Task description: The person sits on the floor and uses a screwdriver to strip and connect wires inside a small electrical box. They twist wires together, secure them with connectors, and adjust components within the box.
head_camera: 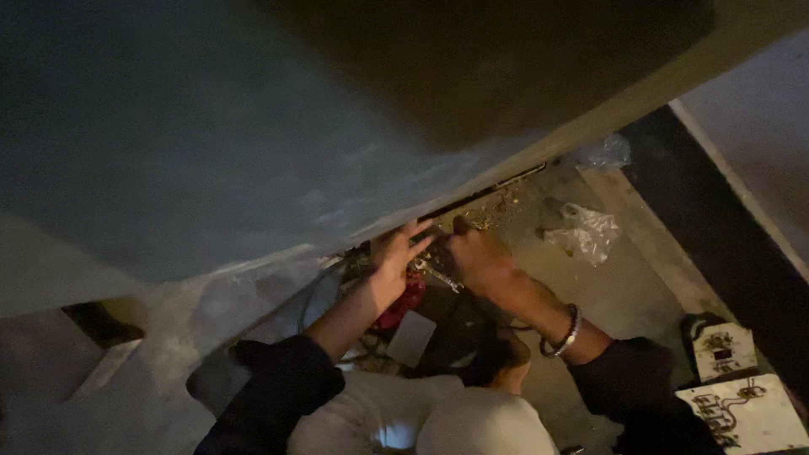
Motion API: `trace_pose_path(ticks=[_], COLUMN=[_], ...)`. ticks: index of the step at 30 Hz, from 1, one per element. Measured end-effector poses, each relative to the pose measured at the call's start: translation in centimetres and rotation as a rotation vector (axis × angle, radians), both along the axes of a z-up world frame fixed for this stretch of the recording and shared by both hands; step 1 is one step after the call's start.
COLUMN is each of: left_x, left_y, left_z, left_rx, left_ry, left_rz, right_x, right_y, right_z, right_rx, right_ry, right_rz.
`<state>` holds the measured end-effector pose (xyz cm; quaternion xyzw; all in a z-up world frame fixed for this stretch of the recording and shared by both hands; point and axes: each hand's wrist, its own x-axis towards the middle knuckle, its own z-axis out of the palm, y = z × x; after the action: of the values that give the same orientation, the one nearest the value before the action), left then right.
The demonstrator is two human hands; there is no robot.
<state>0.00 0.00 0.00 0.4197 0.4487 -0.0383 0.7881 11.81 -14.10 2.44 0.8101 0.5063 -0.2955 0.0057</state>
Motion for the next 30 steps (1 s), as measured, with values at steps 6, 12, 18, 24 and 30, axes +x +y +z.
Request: trace_pose_path(ticks=[6,12,18,24,30], left_x=[0.1,0.0,0.1,-2.6,-6.6], left_y=[0.2,0.4,0.0,0.2,-1.8], left_z=[2.4,5.1,4.3,7.0,3.3], left_rx=[-0.082,0.036,0.107,0.020,0.328], left_ry=[0.109,0.094,-0.085,-0.142,-0.244], left_rz=[0.031,-0.027,0.149,0.084,0.060], right_x=[-2.5,-2.5,-2.4,-1.1,0.9], right_y=[0.7,-2.4,-5.2,-5.5,-6.5], right_z=[2.4,3.0,-3.8,-5.0,4.6], right_rx=[-0.427,-0.164,-0.260,-0.170,0.024], right_ry=[-0.151,-0.257,-0.248,0.024,0.216], right_rz=[0.017,0.038,-0.034,-0.072,-0.035])
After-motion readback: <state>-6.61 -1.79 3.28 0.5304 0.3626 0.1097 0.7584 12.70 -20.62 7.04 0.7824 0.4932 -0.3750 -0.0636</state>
